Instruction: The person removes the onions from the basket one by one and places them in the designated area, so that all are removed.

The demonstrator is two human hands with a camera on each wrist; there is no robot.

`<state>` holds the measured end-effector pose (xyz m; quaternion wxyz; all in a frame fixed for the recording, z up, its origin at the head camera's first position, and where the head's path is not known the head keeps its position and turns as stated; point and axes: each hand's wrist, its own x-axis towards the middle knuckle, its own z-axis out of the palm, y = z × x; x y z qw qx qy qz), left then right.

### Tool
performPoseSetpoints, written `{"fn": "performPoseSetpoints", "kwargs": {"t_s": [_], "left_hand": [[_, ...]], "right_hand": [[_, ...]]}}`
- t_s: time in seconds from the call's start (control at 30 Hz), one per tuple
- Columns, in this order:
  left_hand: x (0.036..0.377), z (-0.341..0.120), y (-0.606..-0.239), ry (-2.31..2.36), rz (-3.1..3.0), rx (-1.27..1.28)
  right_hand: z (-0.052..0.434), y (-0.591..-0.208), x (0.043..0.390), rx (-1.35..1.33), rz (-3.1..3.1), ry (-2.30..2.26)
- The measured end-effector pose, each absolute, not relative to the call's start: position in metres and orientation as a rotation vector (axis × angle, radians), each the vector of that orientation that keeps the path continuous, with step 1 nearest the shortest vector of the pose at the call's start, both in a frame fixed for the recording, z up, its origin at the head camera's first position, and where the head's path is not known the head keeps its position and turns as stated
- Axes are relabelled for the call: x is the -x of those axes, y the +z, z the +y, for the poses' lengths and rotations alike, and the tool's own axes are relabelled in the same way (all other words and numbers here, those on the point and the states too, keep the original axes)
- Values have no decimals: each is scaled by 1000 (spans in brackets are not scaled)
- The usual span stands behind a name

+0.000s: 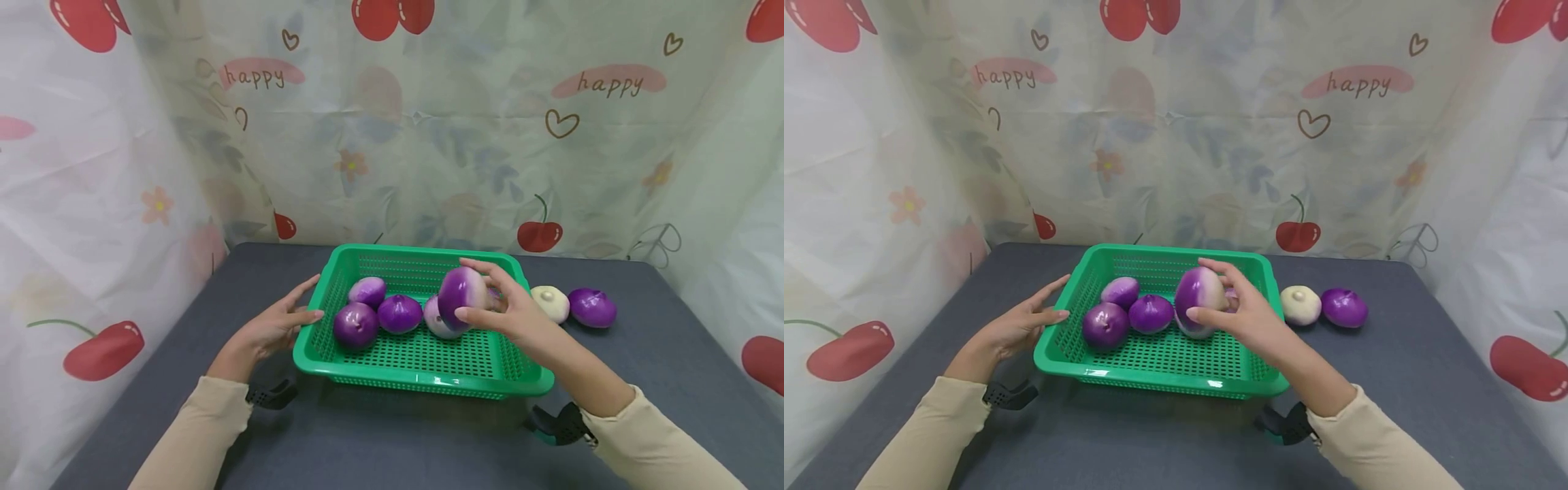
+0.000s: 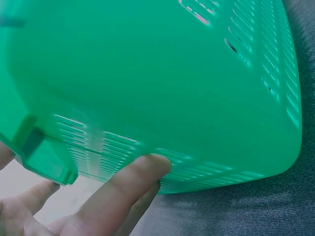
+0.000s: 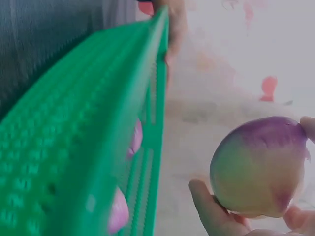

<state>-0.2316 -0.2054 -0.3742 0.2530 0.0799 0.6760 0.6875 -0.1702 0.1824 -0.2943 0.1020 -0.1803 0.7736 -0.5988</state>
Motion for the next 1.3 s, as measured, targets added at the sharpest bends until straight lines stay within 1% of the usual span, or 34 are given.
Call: {"fn": "performPoseSetpoints", "kwargs": {"t_s": [0.13,0.4,0.67,0.97,1.2,1.3], "left_hand": [[231,-205,-375,1873,1833,-214],[231,-204,-375,1873,1840,-201],[230,-204,-374,1874,1851,-202],[231,-205,-376,1867,1864,-216],[231,-205,-376,1871,1863,-215],[231,-205,-376,1869,1867,-212]], "right_hand": [[198,-287,169,534,2392,-1761],[235,-278,171,454,2622,-1785],[276,-289,185,389,2812,-1774],[317,-298,194,173,2893,-1803],[347,-308,203,45,2692,-2129],[356,-312,205,-8,2729,-2103]]}}
